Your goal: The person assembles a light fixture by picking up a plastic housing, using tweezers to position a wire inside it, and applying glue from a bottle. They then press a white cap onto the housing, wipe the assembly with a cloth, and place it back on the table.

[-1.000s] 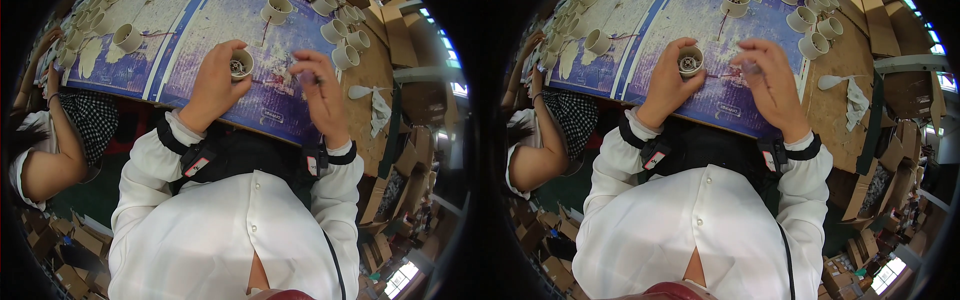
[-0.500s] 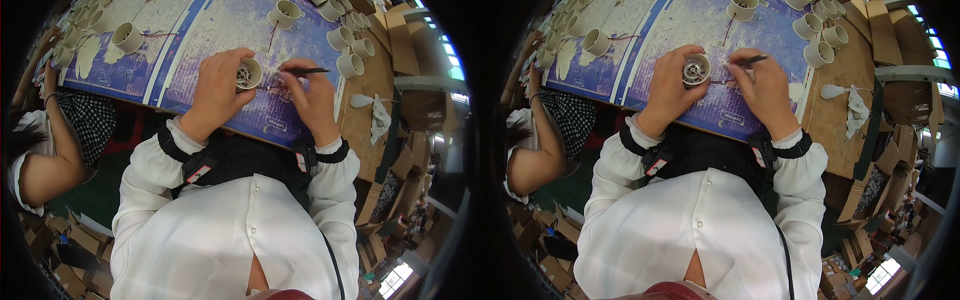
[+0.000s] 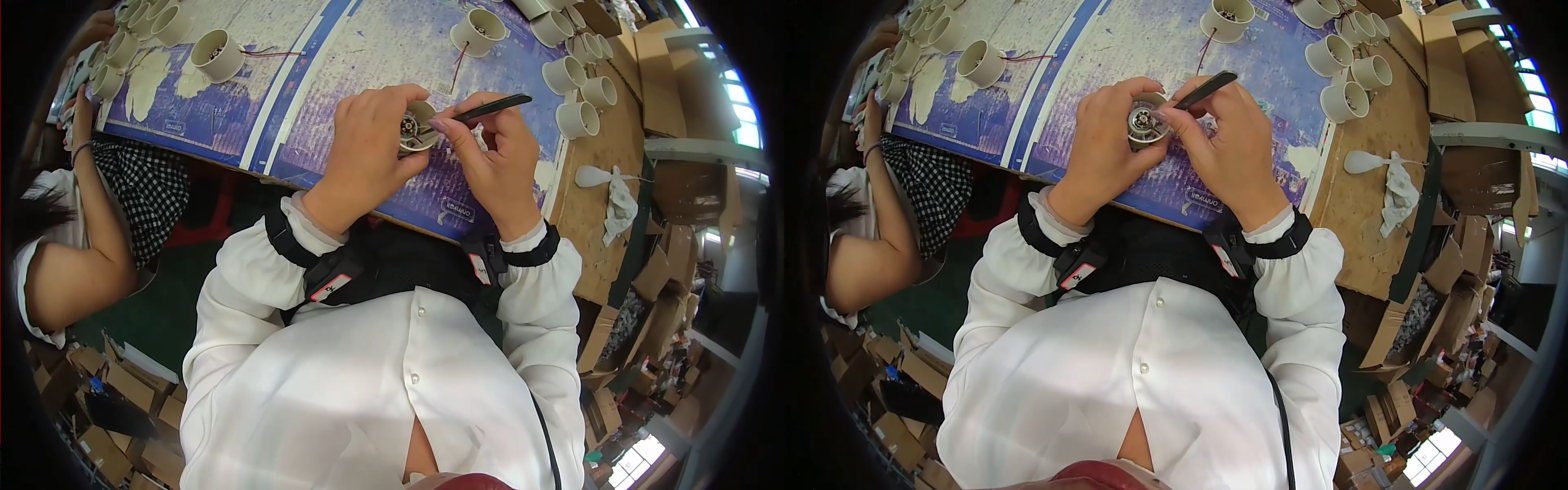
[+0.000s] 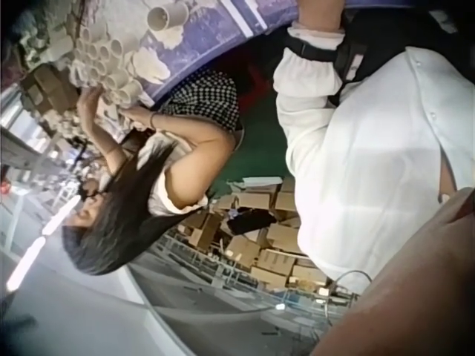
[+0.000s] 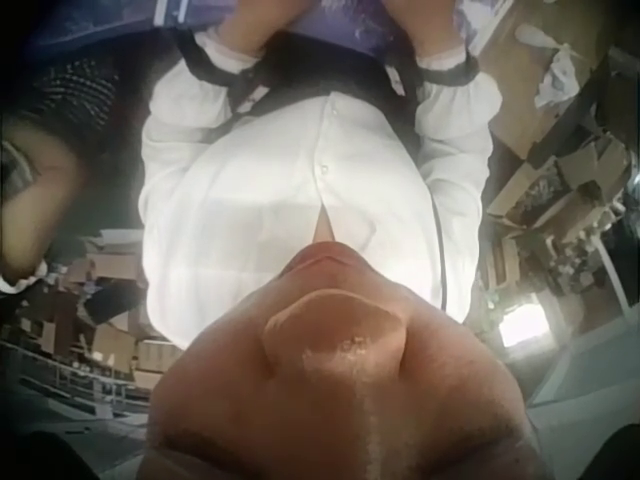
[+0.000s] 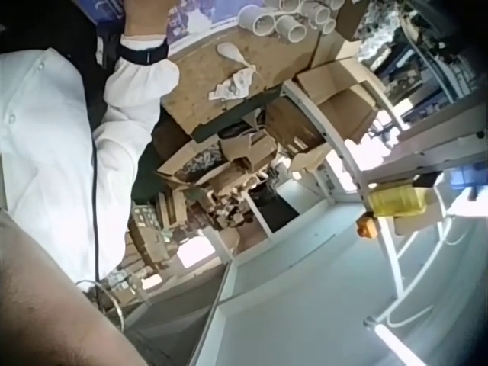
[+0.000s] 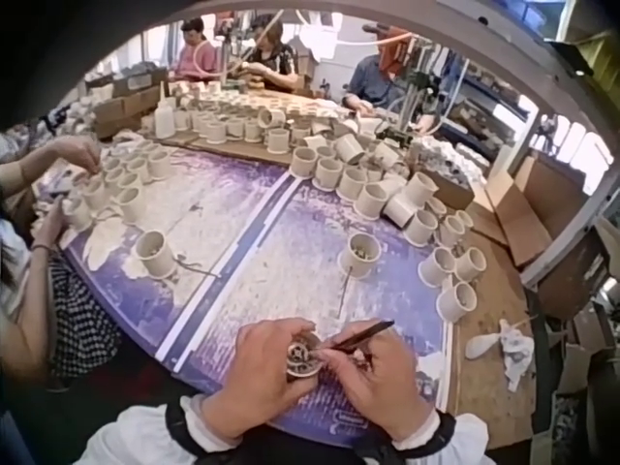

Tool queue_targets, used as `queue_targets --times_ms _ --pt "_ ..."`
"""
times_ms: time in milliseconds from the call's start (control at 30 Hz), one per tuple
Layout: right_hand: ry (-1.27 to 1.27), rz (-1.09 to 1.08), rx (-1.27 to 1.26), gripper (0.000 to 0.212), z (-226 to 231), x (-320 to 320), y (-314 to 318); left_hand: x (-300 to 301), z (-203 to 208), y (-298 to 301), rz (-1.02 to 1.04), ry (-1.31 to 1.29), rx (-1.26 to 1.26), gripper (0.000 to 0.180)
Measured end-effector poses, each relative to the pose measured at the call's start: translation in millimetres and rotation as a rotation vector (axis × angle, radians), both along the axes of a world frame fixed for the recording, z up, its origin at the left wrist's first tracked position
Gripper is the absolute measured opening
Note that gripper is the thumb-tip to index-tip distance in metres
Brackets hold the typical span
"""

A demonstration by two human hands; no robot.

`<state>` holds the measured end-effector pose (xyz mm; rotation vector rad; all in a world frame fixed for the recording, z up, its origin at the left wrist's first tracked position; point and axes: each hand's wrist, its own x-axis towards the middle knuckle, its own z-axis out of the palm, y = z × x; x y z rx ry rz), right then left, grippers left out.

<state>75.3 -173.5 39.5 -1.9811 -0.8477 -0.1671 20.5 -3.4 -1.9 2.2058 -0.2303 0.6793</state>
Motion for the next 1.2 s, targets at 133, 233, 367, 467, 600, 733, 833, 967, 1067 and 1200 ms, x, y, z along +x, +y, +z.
queue_targets --times_ms 133,233,367,467,600,733,833,967,1067,1200 --pt "0.060 -0.015 -0.005 0.020 -1.1 -1.6 2.2 -0.8 -1.0 0.2 0.009 0.027 0.000 0.068" --pt "0.051 -0.003 -0.002 0.022 -6.2 -0.7 1.5 -0.8 -0.5 -0.5 0.010 0.022 -0.004 0.067" --pt "0.063 -0.013 0.033 0.023 -7.8 -1.3 2.4 -0.8 -0.9 1.1 0.005 0.034 -0.006 0.067" --pt "0.033 -0.011 0.031 0.022 -9.1 0.5 3.6 -0.3 -2.3 1.6 0.007 0.027 -0.007 0.067" --pt "-0.021 -0.016 -0.012 0.021 -4.5 -1.3 3.9 0.2 -4.0 0.6 0.008 0.021 -0.017 0.066" --pt "-0.114 -0.003 -0.051 0.021 -3.6 -3.1 5.0 -0.2 -2.4 -0.2 0.018 0.034 -0.010 0.066" --pt "-0.214 0.024 -0.073 0.022 -3.8 -2.4 5.6 -0.6 -2.7 -0.1 0.022 0.049 -0.007 0.066" --pt "-0.311 0.056 -0.113 0.022 -7.0 -0.7 4.5 -2.1 -2.0 -0.2 0.025 0.027 0.019 0.064" --pt "-0.255 0.037 -0.144 0.022 -8.0 -0.3 2.2 -1.9 -1.7 -0.7 0.025 0.016 0.027 0.062" --pt "-0.056 -0.063 -0.013 0.021 -3.2 -3.6 2.8 -2.0 -1.2 0.4 0.022 0.027 0.023 0.062"
